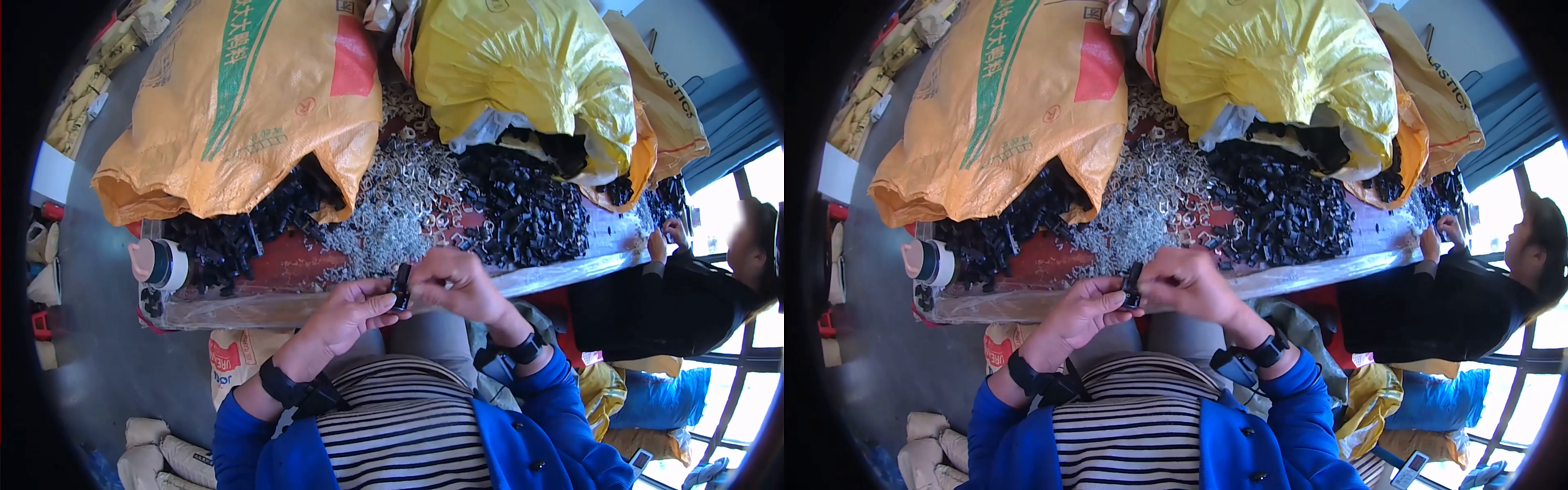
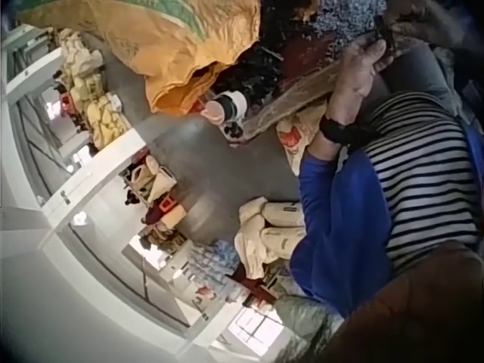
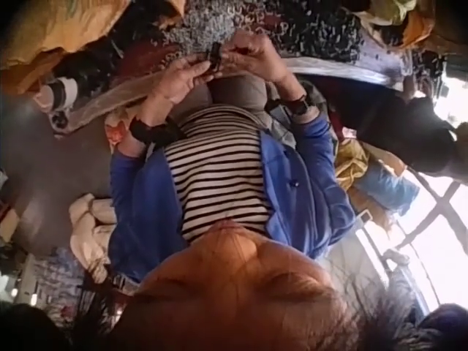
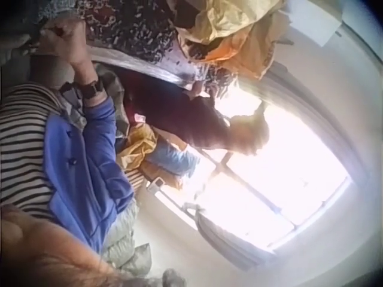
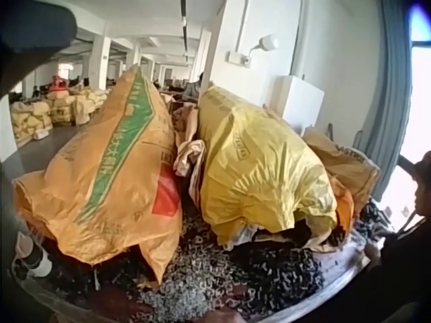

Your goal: Manually sort and inspect small black plastic components at a factory workbench.

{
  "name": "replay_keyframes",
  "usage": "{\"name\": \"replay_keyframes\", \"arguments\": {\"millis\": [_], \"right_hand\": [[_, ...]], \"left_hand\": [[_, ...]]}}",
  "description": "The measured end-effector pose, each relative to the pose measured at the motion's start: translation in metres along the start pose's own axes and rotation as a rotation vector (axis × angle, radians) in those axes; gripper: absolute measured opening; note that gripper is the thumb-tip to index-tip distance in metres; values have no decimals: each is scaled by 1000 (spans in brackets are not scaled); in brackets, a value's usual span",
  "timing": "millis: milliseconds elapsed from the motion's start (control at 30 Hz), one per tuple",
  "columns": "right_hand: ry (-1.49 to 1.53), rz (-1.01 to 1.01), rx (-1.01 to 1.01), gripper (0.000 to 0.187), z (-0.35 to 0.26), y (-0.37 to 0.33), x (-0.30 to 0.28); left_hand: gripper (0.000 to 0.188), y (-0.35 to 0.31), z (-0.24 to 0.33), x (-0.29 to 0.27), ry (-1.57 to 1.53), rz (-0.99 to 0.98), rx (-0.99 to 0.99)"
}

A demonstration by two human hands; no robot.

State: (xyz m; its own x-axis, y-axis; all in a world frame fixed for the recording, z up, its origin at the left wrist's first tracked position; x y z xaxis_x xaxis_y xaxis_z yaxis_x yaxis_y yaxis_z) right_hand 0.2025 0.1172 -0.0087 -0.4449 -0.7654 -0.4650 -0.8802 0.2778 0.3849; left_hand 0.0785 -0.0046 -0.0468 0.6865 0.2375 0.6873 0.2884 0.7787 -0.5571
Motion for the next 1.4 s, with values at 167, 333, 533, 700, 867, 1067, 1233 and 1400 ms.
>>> {"name": "replay_keyframes", "arguments": {"millis": [167, 333, 533, 700, 867, 1067, 1233, 1400], "right_hand": [[-526, 98, 157, 13, 71, 14, -37], [-776, -110, 174, 13, 111, 17, -33], [-600, -1, 136, 12, 122, 14, -39], [-548, 66, 119, 14, 99, 20, -40], [-669, 2, 144, 16, 109, 29, -25], [-553, 87, 112, 12, 113, 17, -26], [-402, 242, 98, 10, 102, 15, -32], [-10, 403, 335, 11, 111, 6, -35]], "left_hand": [[22, 9, 8, -14, -131, -23, 7], [21, 14, 18, -18, -161, -16, 2], [21, 15, 23, -21, -169, -15, 17], [21, 12, 18, -17, -188, -32, 44], [21, 3, 11, -8, -183, -35, 72], [21, -6, 8, -6, -188, -11, 114], [20, 0, 12, -4, -176, -13, 98], [19, 14, 20, -6, -176, 3, 90]]}}
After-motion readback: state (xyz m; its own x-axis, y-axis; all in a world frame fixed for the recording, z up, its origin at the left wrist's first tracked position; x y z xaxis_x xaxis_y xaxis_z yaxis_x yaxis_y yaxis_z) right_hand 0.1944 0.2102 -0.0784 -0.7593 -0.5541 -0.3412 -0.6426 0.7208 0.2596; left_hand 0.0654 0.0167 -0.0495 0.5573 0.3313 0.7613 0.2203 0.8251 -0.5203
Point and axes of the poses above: each hand's wrist, its own y-axis towards the middle knuckle, its own x-axis out of the palm, z = x × y, the point moved 2 cm from there along y, towards the middle knuckle, and after that the axes turned 13 degrees about -x, right-handed, at the moved point
